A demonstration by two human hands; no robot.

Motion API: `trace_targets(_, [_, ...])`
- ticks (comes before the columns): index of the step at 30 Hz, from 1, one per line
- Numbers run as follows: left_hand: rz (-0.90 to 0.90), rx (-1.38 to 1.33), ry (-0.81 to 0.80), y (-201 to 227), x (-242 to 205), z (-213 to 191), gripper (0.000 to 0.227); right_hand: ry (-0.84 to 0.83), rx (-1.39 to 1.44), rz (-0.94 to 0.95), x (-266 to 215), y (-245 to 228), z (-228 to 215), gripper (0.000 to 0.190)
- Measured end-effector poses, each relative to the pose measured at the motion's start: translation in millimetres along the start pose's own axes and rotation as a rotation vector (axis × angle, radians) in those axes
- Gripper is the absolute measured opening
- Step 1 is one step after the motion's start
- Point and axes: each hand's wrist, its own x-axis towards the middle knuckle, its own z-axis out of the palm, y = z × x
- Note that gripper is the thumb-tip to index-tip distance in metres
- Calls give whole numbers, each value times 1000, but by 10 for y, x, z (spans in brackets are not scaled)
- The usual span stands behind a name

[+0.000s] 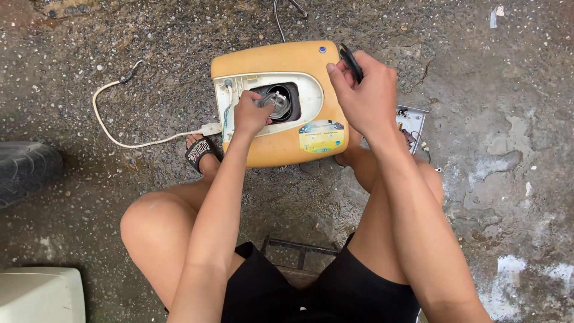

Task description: Disassembling and inspecting the internal components of a small electric water heater.

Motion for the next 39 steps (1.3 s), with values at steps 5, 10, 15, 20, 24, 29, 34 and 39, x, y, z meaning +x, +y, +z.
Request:
trace_targets(5, [138,397,21,124,298,85,40,11,38,62,84,-69,-11,20])
trace_targets(10, [219,653,38,272,389,226,23,27,84,67,170,-89,-11,16])
trace_targets(15, [133,816,-22,363,403,274,50,15,66,54,210,-122,-16,16])
trace_targets(20, [121,980,-94,408,539,358,42,3,95,59,183,-126,-47,17])
trace_targets(24, [267,1217,-107,557,568,257,40,5,80,33,189,-79,-63,17])
trace_targets(29, [455,1105,-83,330,800,117,32,-7,105,35,178,-38,-90,15])
trace_targets(34, [349,824,-108,368,641,79,37,-13,83,53,179,-75,-74,17])
trace_targets(39, [408,952,-84,242,783,204,30,-25,69,51,143,-113,-47,17])
